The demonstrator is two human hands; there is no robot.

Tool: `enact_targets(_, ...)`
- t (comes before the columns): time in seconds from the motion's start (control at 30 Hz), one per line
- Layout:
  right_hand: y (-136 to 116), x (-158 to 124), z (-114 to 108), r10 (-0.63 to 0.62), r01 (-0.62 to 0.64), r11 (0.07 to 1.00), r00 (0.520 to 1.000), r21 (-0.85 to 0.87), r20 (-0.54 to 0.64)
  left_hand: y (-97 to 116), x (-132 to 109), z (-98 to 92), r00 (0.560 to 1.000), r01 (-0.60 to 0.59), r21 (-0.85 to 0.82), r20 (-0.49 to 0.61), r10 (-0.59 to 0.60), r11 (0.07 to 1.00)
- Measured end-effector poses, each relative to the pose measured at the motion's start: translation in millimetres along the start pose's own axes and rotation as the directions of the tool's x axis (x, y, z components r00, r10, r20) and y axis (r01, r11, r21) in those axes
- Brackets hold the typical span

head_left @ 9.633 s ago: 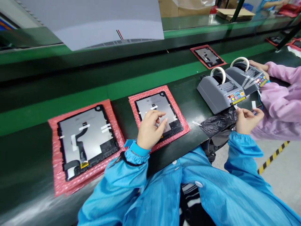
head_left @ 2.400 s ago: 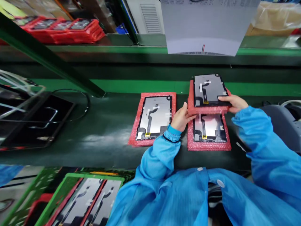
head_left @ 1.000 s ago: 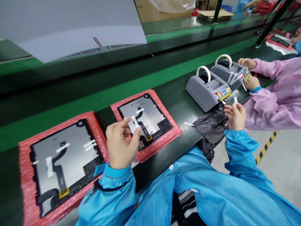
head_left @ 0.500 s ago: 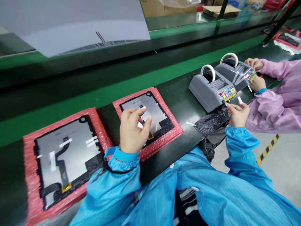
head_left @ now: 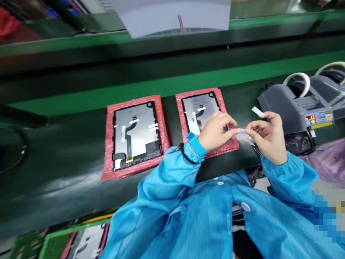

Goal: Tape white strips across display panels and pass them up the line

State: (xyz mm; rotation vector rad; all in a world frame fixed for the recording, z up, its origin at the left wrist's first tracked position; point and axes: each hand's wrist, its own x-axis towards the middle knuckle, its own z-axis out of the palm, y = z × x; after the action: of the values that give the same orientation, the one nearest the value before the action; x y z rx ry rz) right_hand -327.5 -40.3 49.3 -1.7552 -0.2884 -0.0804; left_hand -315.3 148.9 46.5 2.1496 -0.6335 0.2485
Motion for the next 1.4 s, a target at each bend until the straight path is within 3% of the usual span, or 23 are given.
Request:
enact_targets(0.13,3.5,15.0,14.9,0.010,-0.008,1.000,0.993,-0.013,0.118,-11.2,-7.9,-10.0,0.997,0.064,-0.030,-0.029,-0.065,0.998)
enact_targets(0.33,12.9,34.3,18.4,0.025,-0.026,0.999,0.998,0.023,0.052,-26.3,-10.6,-15.8,0.973,0.203,-0.096,-0.091,-0.212,0.974)
enact_targets(0.63,23.2,51.1,31.7,0.072,-0.079,0.996,0.985,0.044,0.157,-33.4,-9.5,-16.7,0.961,0.234,-0.146,-0.113,-0.251,0.961)
enact_targets(0.83,36.1,75.0,36.6,0.074,-0.081,0.996,0.986,0.042,0.152,-44.9,4.7,-12.6,0.906,0.387,-0.103,-0.140,-0.399,0.916)
enact_targets(1.03,70.8,98.5,43.0,0.149,-0.151,0.988,0.975,0.002,0.163,-64.2,19.3,0.4,0.833,0.543,0.104,-0.197,-0.518,0.833)
enact_targets(1.4,88.9,97.6,46.6,0.231,-0.217,0.970,0.964,-0.110,0.134,-73.2,12.7,13.3,0.833,0.546,0.140,-0.197,-0.517,0.826)
